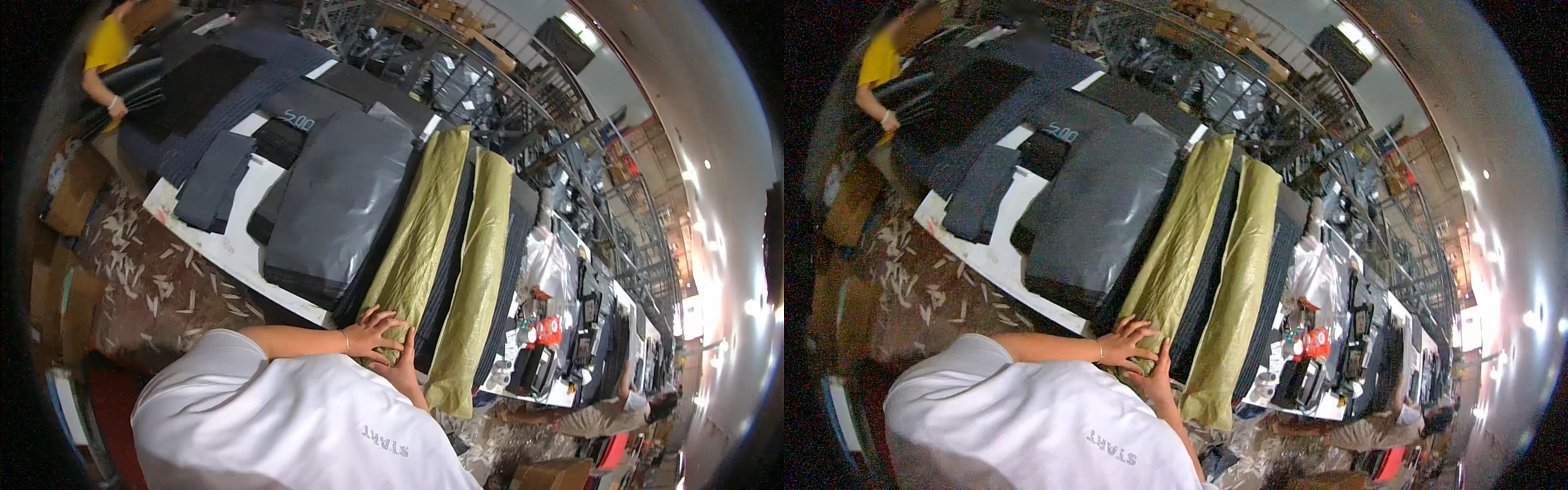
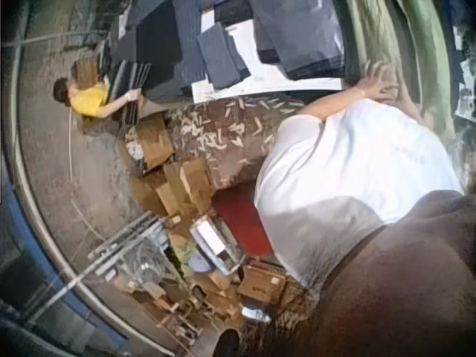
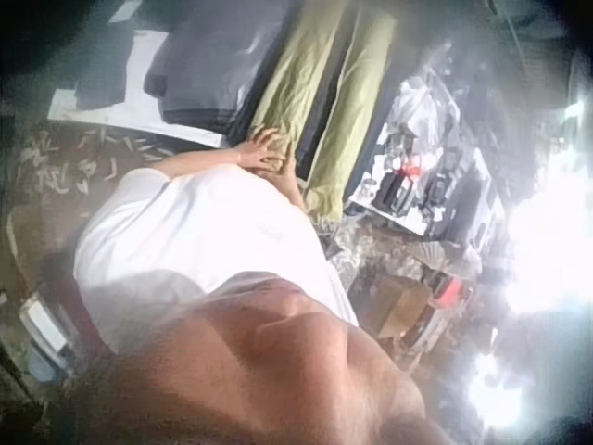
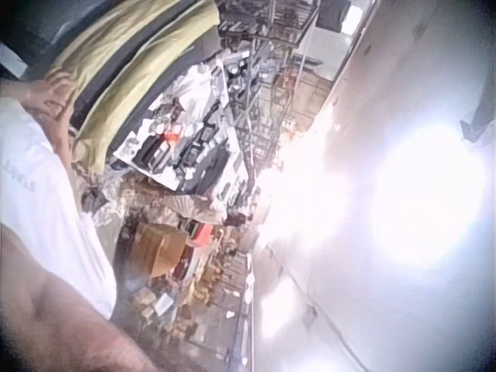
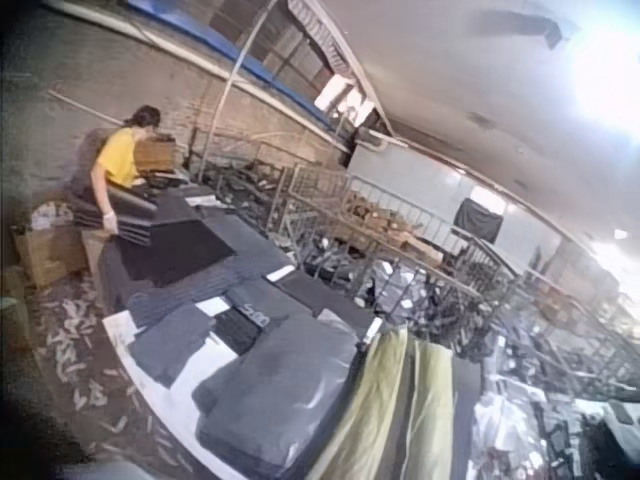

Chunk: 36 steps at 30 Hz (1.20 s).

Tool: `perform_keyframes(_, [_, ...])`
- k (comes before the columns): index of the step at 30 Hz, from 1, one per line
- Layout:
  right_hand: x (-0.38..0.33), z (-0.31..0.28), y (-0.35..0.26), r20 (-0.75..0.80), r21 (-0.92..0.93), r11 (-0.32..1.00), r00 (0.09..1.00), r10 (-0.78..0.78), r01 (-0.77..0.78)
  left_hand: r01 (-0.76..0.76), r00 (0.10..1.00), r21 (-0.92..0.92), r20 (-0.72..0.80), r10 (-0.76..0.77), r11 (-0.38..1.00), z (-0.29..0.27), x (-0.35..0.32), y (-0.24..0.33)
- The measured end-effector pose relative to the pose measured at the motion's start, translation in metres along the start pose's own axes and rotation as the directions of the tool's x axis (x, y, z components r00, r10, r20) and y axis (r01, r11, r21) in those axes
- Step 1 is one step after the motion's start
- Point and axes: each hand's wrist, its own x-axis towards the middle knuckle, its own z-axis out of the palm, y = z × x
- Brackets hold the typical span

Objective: The person rolls a large red and black mat tightly, secures it with tape, and then places it into a green fabric sleeve. The person handles the mat and tape by hand throughout the process.

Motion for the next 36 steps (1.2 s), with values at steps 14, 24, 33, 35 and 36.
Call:
perform_keyframes(14, [-0.024,0.013,0.015,-0.073,0.607,0.675,0.816,0.573,-0.42,-0.068,0.998,-0.918,-0.063,0.026,0.391,-0.091,0.114,0.03])
perform_keyframes(24, [-0.021,0.003,0.01,-0.064,0.544,0.761,0.886,0.458,-0.354,-0.904,0.41,-0.413,-0.757,0.509,0.113,-0.373,0.041,0.26])
perform_keyframes(33, [0.0,0.011,0.026,-0.006,0.555,0.77,0.924,0.383,-0.315,-0.989,0.126,-0.072,-0.872,0.473,0.131,-0.336,0.056,0.277])
perform_keyframes(35, [0.001,0.011,0.028,-0.006,0.566,0.764,0.925,0.379,-0.31,-0.988,0.066,0.012,-0.871,0.487,0.156,-0.339,0.059,0.263])
perform_keyframes(36, [0.0,0.011,0.029,-0.006,0.571,0.762,0.926,0.377,-0.307,-0.976,0.164,-0.064,-0.841,0.515,0.207,-0.344,0.047,0.253])
